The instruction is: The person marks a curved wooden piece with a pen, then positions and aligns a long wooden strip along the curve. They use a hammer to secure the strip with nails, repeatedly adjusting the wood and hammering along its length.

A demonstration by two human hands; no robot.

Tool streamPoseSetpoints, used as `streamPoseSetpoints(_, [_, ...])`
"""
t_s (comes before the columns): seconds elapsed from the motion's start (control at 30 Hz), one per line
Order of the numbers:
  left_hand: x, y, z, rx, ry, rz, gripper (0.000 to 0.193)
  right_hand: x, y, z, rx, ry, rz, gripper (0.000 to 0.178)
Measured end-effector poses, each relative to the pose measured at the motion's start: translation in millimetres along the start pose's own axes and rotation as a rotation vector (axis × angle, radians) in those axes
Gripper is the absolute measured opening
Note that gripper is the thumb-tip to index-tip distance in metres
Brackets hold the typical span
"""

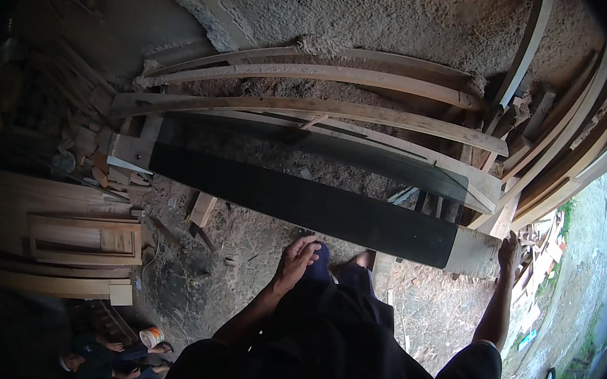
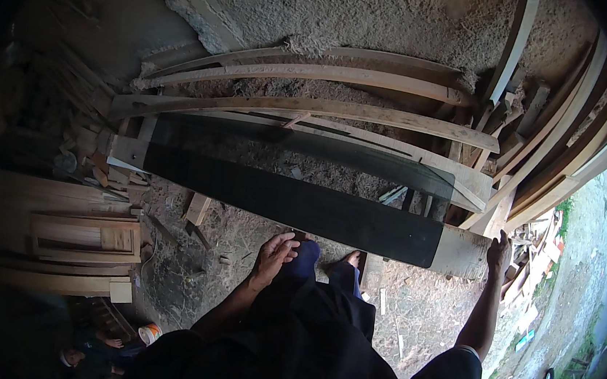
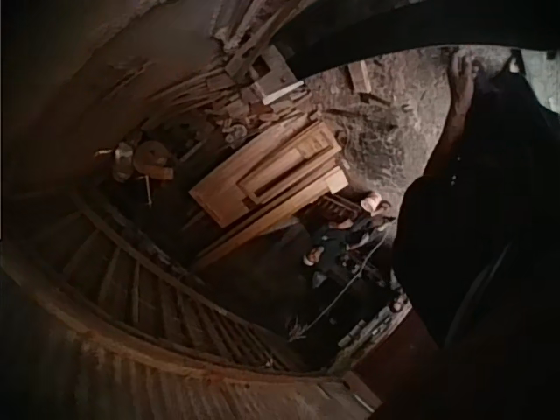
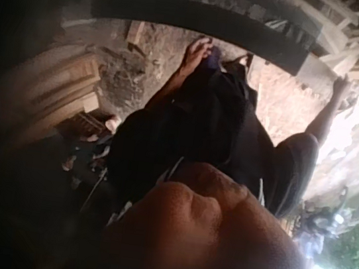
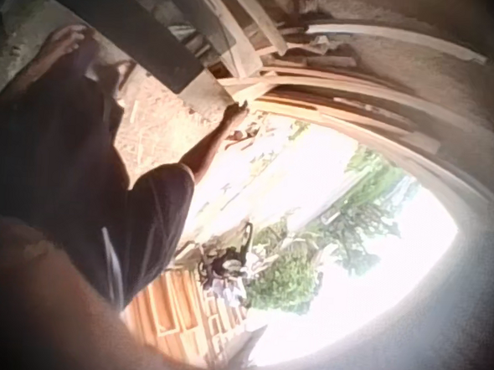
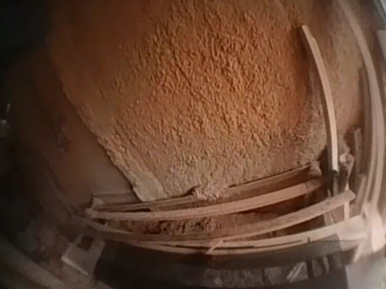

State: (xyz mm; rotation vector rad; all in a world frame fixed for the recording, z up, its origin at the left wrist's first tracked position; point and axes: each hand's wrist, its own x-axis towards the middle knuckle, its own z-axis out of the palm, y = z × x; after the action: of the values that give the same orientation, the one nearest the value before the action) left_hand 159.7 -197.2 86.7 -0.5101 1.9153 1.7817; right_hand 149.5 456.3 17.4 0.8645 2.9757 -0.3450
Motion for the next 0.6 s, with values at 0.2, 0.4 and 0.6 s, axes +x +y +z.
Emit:
streamPoseSetpoints(0.2, [19.5,3.1,-31.2,-0.09,0.079,0.079,0.034,23.0,-198.4,-29.2,0.044,0.123,-0.501,0.041])
streamPoseSetpoints(0.4, [62.8,41.5,-71.7,-0.155,0.083,0.16,0.035,46.3,-377.6,2.5,0.048,0.023,-0.824,0.049])
streamPoseSetpoints(0.6, [87.1,60.3,-135.3,-0.232,0.222,0.167,0.039,97.6,-480.1,60.8,-0.193,-0.268,-0.841,0.069])
